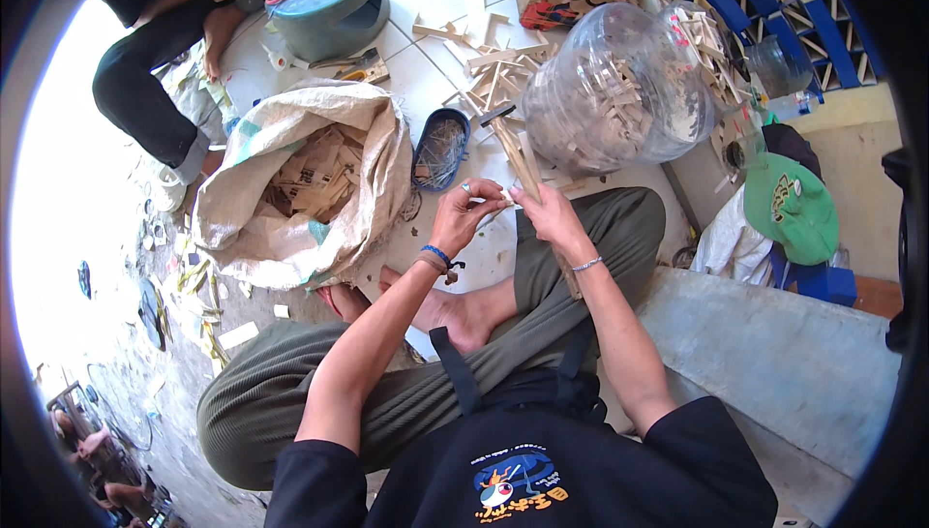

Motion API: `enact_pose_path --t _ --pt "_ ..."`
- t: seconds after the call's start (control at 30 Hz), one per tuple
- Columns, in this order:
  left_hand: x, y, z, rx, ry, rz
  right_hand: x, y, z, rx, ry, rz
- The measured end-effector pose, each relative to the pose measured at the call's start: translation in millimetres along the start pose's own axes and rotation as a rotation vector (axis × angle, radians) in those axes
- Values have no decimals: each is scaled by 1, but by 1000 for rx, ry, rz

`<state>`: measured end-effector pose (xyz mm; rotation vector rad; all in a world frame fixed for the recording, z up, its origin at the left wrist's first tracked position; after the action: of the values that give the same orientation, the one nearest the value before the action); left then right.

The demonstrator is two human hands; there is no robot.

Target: The person sits on the floor and repeatedly picks small wooden pieces from a sack, inserts a nail, and taps it with a hammer. They occasionally inspect the pieces and place them into a plastic container.

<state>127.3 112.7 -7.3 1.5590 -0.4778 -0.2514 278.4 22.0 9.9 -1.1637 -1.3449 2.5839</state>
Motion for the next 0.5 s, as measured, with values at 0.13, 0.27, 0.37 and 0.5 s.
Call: enact_pose_path --t 0.13,0.27,0.37,0.5 --pt "2 -6 -1 -96 -7 48 0 3 1 51 -35 -45" --pt "3 -9 -1 -133 -43 -18 -18 -25 12 -196 226 182" --pt "3 -5 0 -91 -27 1 -46 -40 50 -258 325 198" --pt "3 2 5 -1 14 -26 -70 -57 109 -429 298 240"
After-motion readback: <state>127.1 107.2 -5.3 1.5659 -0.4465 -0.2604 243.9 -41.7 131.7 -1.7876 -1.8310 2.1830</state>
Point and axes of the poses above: each hand's wrist, its own z-axis away from the middle knuckle, its own x-axis out of the palm, y = z × x, the point moved 9 cm from there along -z, towards the middle knuckle, and after that the axes turned 14 degrees about y, right-handed, at the moved point
